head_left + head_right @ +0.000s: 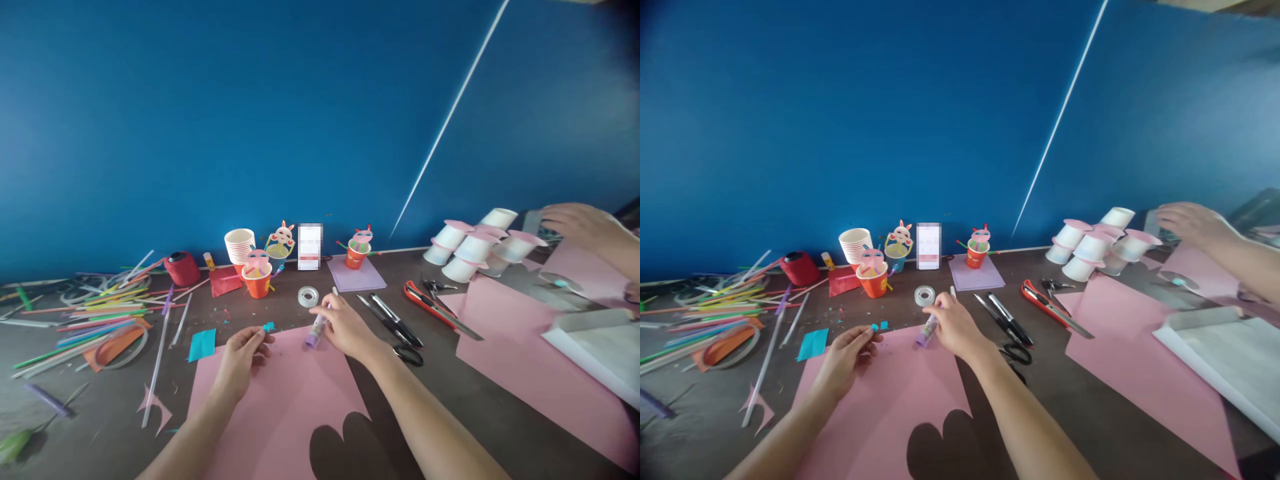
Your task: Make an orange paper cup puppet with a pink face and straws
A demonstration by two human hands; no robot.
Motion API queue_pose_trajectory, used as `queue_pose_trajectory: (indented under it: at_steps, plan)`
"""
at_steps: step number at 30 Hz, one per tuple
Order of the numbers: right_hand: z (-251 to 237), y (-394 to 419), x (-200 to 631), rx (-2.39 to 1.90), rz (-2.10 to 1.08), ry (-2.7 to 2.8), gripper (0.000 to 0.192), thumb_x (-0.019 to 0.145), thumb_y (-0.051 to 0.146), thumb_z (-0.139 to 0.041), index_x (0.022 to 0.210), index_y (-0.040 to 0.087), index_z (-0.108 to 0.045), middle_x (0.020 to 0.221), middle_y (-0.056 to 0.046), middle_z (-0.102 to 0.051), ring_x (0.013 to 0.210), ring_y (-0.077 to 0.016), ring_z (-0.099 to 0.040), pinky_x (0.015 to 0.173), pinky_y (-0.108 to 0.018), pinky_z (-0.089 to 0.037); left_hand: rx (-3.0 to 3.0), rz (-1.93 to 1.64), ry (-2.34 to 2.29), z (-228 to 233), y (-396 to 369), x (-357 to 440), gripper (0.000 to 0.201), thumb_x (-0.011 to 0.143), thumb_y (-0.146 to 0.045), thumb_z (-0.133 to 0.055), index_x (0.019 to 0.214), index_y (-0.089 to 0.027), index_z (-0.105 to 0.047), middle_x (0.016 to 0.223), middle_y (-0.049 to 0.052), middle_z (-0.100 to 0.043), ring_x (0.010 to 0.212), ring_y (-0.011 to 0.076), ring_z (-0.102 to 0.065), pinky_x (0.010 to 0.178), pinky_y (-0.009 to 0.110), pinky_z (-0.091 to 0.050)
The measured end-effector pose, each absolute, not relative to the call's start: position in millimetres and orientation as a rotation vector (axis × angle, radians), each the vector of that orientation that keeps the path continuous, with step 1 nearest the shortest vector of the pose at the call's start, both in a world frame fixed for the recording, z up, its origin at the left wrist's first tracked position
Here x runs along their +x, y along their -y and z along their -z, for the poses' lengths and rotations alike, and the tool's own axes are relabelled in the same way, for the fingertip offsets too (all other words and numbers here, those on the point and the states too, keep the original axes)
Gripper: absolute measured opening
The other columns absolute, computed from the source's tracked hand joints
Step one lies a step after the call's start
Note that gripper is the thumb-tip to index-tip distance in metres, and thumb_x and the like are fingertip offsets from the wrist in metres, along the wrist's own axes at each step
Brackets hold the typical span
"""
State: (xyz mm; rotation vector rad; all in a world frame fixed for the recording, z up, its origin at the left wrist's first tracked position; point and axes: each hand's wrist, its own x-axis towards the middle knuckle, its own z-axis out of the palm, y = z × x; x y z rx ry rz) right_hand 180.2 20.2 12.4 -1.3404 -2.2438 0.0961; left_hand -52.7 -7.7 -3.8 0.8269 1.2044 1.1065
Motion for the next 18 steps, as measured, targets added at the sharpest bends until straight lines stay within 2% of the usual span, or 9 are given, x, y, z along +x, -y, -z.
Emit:
queue_pose_trajectory:
  at_steps: [4,6,8,10,13,18]
  plan:
    - [-17.1,-13.8,170.0,-1.298,-0.086,2.348,0.031,0.067,-0.002,-0.051,0.082,0.021,-0.064,0.09,-0.005,-0.054,0.084,-0.0185,-0.052,0.072,-0.03,-0.042,0.841,-1.099,-1.23,2.7,7.3,-53.1,0.025,0.066,-0.038,-0.064,0.07,-0.013,-0.061,0.067,0.002,-0.063,0.047,0.0061,-0.049,0.038,0.015,-0.032]
    - [-23.3,-10.6,164.1,-1.251,-0.189,2.221,0.022,0.07,0.004,-0.054,0.083,0.021,-0.061,0.091,-0.005,-0.055,0.084,-0.0195,-0.052,0.075,-0.033,-0.043,0.844,-1.114,-1.225,2.0,7.6,-52.8,0.024,0.065,-0.037,-0.064,0.07,-0.014,-0.061,0.067,0.003,-0.064,0.048,0.0068,-0.05,0.04,0.016,-0.035]
    - [-29.7,-5.0,155.7,-1.169,-0.438,1.993,0.015,0.075,0.014,-0.056,0.088,0.021,-0.057,0.087,-0.005,-0.057,0.08,-0.0189,-0.055,0.073,-0.033,-0.045,0.855,-1.118,-1.218,1.2,8.5,-52.0,0.024,0.065,-0.037,-0.063,0.071,-0.014,-0.061,0.069,0.003,-0.064,0.05,0.0076,-0.052,0.043,0.017,-0.038]
    - [-33.3,3.6,143.5,-1.064,-0.789,1.761,0.011,0.081,0.024,-0.051,0.091,0.021,-0.053,0.079,-0.003,-0.058,0.071,-0.0172,-0.057,0.065,-0.03,-0.049,0.861,-1.124,-1.222,0.1,9.9,-50.6,0.023,0.067,-0.038,-0.062,0.073,-0.015,-0.06,0.071,0.002,-0.064,0.054,0.0087,-0.054,0.046,0.018,-0.04]
    - [-30.7,19.0,121.4,-0.932,-1.117,1.66,0.015,0.081,0.026,-0.051,0.095,0.022,-0.048,0.087,-0.003,-0.06,0.076,-0.0174,-0.059,0.065,-0.029,-0.05,0.815,-1.156,-1.213,-2.0,12.3,-48.1,0.021,0.069,-0.037,-0.06,0.075,-0.017,-0.058,0.071,0.0,-0.062,0.058,0.0104,-0.055,0.05,0.019,-0.042]
    - [-20.3,31.9,98.0,-0.858,-0.87,1.886,0.016,0.078,0.018,-0.053,0.093,0.022,-0.05,0.095,-0.005,-0.058,0.089,-0.018,-0.056,0.08,-0.032,-0.046,0.801,-1.245,-1.105,-4.2,15.6,-46.2,0.017,0.072,-0.034,-0.057,0.071,-0.017,-0.054,0.064,-0.003,-0.055,0.055,0.0081,-0.049,0.051,0.017,-0.039]
